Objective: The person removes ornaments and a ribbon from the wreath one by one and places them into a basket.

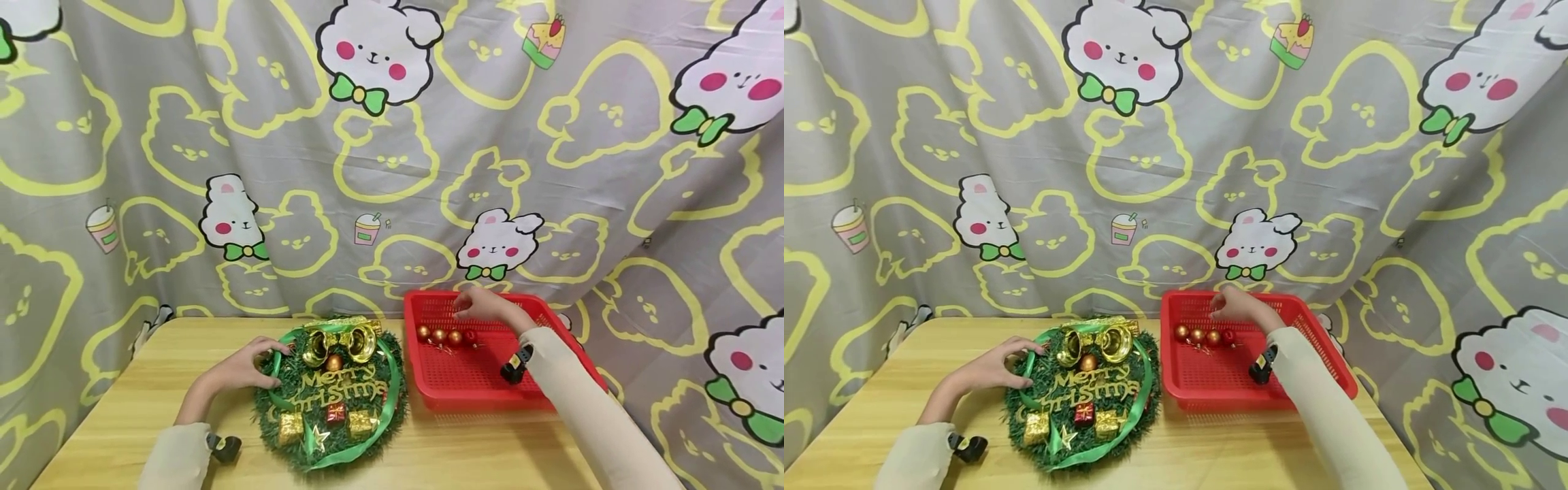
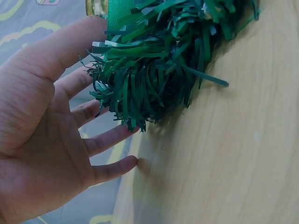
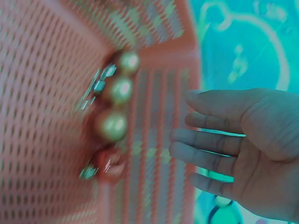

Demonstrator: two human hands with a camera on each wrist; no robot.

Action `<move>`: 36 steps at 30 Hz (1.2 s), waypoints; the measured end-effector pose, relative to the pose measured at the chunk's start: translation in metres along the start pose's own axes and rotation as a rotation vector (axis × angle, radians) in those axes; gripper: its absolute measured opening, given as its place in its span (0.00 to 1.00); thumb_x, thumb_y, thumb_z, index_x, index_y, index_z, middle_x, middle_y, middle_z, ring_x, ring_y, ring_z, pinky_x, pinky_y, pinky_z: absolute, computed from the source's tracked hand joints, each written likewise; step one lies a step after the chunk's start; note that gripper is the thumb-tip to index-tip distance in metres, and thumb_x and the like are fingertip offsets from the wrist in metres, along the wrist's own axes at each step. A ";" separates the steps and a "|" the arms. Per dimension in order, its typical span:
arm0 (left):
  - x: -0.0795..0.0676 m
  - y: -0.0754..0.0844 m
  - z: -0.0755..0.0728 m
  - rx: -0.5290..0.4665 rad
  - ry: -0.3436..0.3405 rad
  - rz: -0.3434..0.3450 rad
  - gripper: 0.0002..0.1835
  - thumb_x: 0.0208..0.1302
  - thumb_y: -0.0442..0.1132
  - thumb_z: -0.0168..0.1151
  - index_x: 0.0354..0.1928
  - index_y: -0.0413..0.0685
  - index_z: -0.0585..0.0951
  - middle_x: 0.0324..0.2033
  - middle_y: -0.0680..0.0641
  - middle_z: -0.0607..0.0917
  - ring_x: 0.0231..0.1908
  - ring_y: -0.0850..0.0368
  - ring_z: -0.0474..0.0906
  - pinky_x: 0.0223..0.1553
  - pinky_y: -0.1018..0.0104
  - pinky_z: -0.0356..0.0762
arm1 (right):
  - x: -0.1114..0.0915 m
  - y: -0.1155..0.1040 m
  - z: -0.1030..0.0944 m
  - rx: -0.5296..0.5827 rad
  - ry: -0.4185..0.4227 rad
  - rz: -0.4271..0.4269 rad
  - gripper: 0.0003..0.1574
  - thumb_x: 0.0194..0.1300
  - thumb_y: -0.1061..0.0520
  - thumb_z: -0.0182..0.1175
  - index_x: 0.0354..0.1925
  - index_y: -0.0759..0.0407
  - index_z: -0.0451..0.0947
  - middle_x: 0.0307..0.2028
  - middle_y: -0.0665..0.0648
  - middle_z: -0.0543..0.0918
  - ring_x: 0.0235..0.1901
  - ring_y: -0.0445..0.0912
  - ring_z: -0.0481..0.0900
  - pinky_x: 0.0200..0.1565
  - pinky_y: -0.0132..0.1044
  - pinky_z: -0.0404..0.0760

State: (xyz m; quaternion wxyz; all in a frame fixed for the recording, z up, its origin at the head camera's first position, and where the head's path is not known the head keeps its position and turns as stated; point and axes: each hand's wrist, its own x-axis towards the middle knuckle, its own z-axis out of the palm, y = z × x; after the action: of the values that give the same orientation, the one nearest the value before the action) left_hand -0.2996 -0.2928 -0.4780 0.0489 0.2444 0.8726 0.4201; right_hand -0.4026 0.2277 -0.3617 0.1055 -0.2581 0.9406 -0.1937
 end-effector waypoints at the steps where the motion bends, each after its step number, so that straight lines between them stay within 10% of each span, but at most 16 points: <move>1: 0.000 0.001 0.000 0.006 -0.001 0.005 0.30 0.54 0.39 0.76 0.59 0.43 0.78 0.62 0.30 0.69 0.61 0.29 0.68 0.60 0.28 0.72 | 0.000 -0.006 0.000 0.002 0.016 -0.018 0.19 0.69 0.56 0.66 0.52 0.68 0.84 0.44 0.59 0.89 0.43 0.48 0.85 0.47 0.45 0.87; 12: 0.001 0.004 0.000 0.013 -0.004 0.001 0.30 0.54 0.40 0.76 0.59 0.44 0.78 0.61 0.32 0.70 0.62 0.31 0.67 0.63 0.29 0.70 | 0.002 -0.088 0.005 -0.015 0.144 -0.182 0.19 0.70 0.55 0.65 0.55 0.62 0.83 0.47 0.57 0.89 0.47 0.48 0.86 0.51 0.45 0.86; 23: 0.003 0.003 0.000 0.015 -0.003 0.029 0.29 0.54 0.39 0.76 0.59 0.44 0.78 0.61 0.32 0.70 0.61 0.32 0.68 0.62 0.29 0.70 | 0.012 -0.161 0.054 -0.152 0.261 -0.455 0.15 0.67 0.54 0.68 0.51 0.57 0.86 0.49 0.54 0.88 0.52 0.49 0.83 0.62 0.47 0.81; 36: 0.000 0.004 0.001 0.003 -0.007 0.016 0.30 0.54 0.39 0.77 0.59 0.42 0.78 0.61 0.31 0.70 0.61 0.30 0.68 0.62 0.28 0.70 | 0.031 -0.196 0.115 -0.497 0.142 -0.536 0.18 0.64 0.47 0.71 0.52 0.45 0.87 0.49 0.42 0.88 0.49 0.41 0.78 0.58 0.40 0.77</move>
State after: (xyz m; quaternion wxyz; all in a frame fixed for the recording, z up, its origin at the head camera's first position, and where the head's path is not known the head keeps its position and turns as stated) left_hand -0.2977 -0.2897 -0.4757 0.0482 0.2530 0.8710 0.4183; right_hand -0.3071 0.0207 -0.3864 -0.0804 -0.4990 0.8629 0.0025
